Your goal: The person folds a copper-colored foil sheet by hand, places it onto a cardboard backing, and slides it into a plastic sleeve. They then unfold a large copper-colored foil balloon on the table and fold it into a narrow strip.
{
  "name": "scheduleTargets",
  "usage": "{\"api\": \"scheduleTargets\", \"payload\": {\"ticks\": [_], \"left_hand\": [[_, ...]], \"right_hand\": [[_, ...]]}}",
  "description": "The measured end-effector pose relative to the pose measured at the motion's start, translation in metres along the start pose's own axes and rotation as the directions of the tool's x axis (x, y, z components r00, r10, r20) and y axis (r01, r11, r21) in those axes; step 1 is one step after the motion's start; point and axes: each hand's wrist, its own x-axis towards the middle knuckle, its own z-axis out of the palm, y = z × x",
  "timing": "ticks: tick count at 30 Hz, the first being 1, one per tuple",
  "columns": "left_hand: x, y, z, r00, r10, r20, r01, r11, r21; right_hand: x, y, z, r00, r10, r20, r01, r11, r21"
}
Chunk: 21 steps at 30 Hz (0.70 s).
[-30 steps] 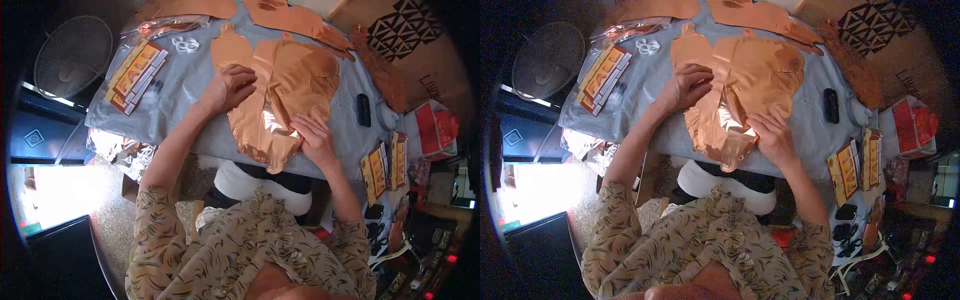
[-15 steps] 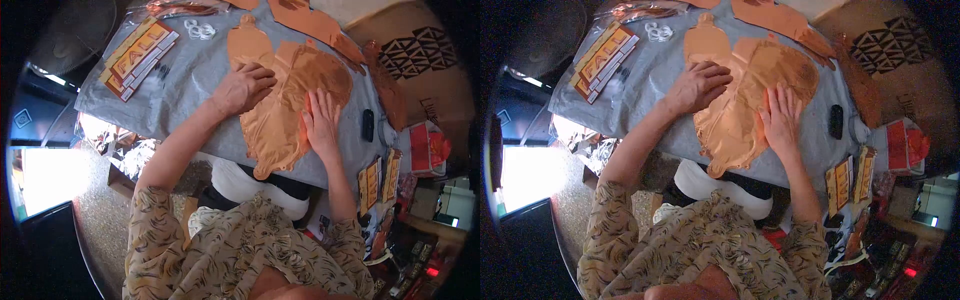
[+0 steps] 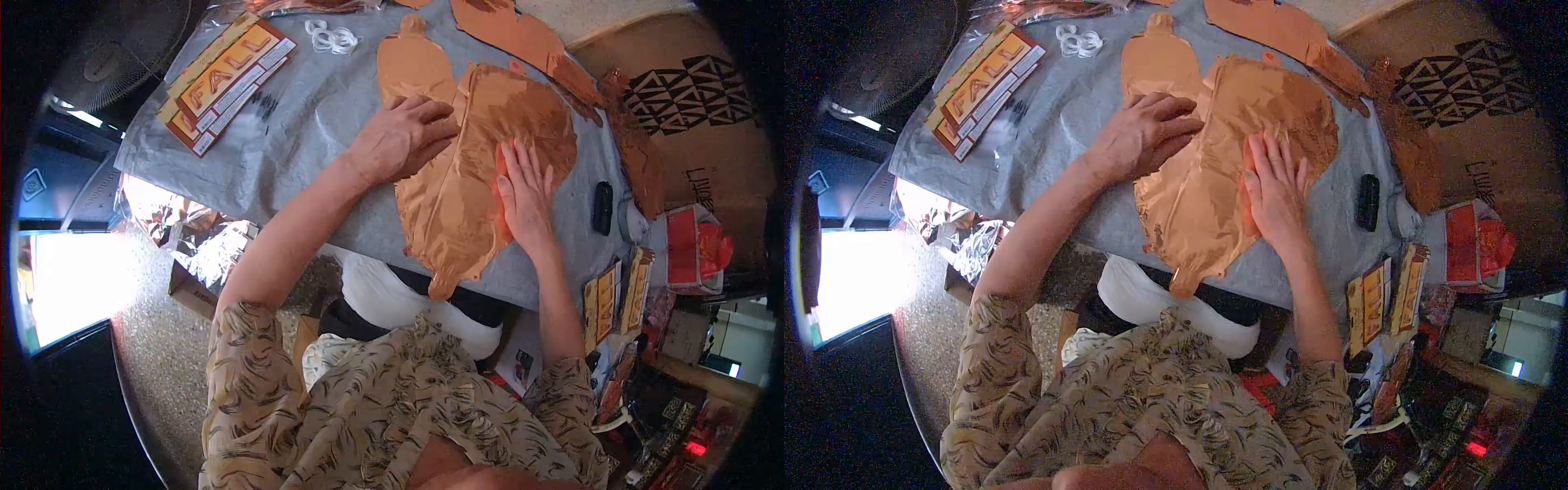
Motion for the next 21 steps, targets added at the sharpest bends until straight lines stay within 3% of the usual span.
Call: {"api": "scheduleTargets", "payload": {"ticks": [6, 16, 17, 19, 21], "left_hand": [[0.000, -0.002, 0.002, 0.998, -0.037, 0.043, 0.038, 0.999, -0.029], [-0.006, -0.013, 0.015, 0.995, 0.001, -0.096, -0.006, 0.999, -0.049], [-0.005, -0.013, 0.011, 0.996, -0.005, -0.092, 0.001, 0.999, -0.048], [-0.002, -0.014, 0.003, 0.992, -0.022, 0.121, 0.043, 0.984, -0.174], [0.000, -0.007, 0.000, 0.999, 0.003, 0.044, 0.002, 0.993, -0.116]], "right_hand": [[0.004, -0.010, 0.005, 1.000, 0.012, -0.017, -0.012, 1.000, -0.002], [0.008, -0.003, 0.017, 0.995, -0.062, -0.080, 0.064, 0.998, 0.029], [0.008, -0.001, 0.017, 0.994, -0.067, -0.088, 0.069, 0.998, 0.015], [0.010, -0.002, 0.016, 0.993, -0.074, -0.094, 0.075, 0.997, 0.012], [0.010, -0.001, 0.017, 0.993, -0.077, -0.092, 0.079, 0.997, 0.023]]}}
